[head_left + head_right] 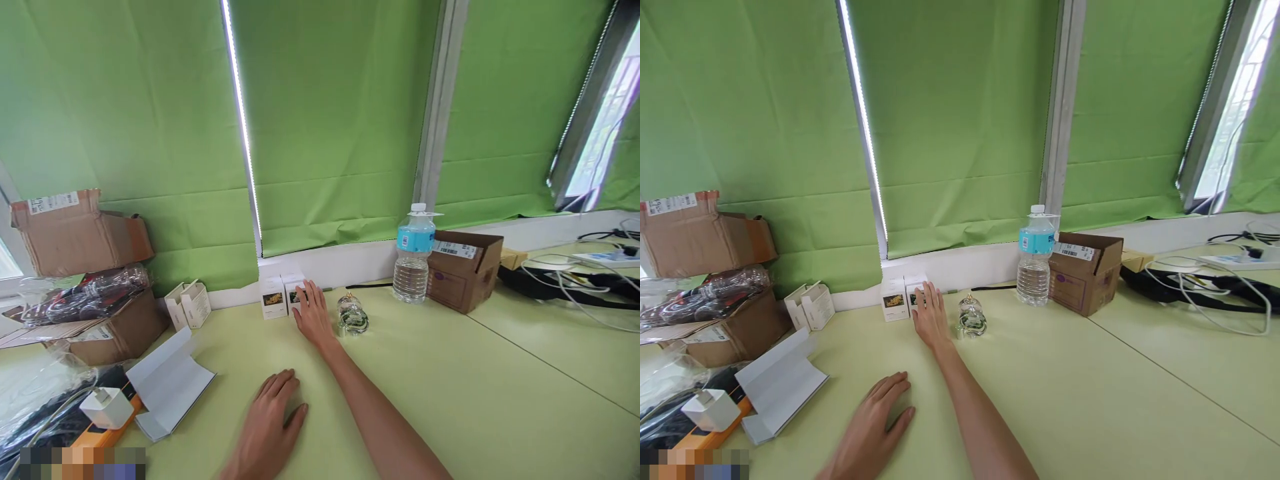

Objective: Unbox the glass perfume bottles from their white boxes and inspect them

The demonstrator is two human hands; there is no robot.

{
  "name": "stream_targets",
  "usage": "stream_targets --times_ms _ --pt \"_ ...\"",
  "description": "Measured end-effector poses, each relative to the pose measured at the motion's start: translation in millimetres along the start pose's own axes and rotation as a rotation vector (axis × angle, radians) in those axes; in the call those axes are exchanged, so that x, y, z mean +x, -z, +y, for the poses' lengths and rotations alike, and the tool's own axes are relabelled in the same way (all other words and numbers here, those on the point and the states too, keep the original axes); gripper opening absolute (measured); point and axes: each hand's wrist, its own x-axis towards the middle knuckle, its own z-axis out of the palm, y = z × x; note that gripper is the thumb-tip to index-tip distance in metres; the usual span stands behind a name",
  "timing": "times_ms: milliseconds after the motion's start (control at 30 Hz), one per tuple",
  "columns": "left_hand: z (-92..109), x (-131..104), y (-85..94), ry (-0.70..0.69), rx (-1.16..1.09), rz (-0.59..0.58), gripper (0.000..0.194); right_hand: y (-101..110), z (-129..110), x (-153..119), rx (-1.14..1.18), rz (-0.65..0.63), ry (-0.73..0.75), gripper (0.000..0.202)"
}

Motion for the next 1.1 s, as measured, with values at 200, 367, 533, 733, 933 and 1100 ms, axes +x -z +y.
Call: stream_targets --times_ms 200,367,533,733,933,1100 --pt "-2.0 -0.6 -0.7 0.001 -0.01 0.009 0.036 -5.9 7.2 -7.3 0.057 -0.097 -0.101 0.022" --pt "-1.8 -0.3 -1.3 0.004 0.008 0.012 0.035 -11.9 14.0 -11.8 0.11 -0.159 -0.102 0.025" --pt "-1.2 -0.3 -0.8 -0.007 0.018 0.009 0.035 -9.4 9.5 -12.3 0.163 -0.22 -0.033 0.038" --pt "-1.8 -1.8 -1.3 -0.012 0.014 0.013 0.034 -5.0 6.8 -11.1 0.166 -0.273 -0.042 0.043" --pt "-0.2 -0.9 0.7 0.001 -0.012 0.0 0.035 0.4 5.0 -5.2 0.122 -0.325 -0.137 0.032" --pt "1.0 -1.6 3.5 -0.016 -0.044 0.007 0.033 3.2 -3.9 -3.5 0.072 -0.456 -0.174 0.04"
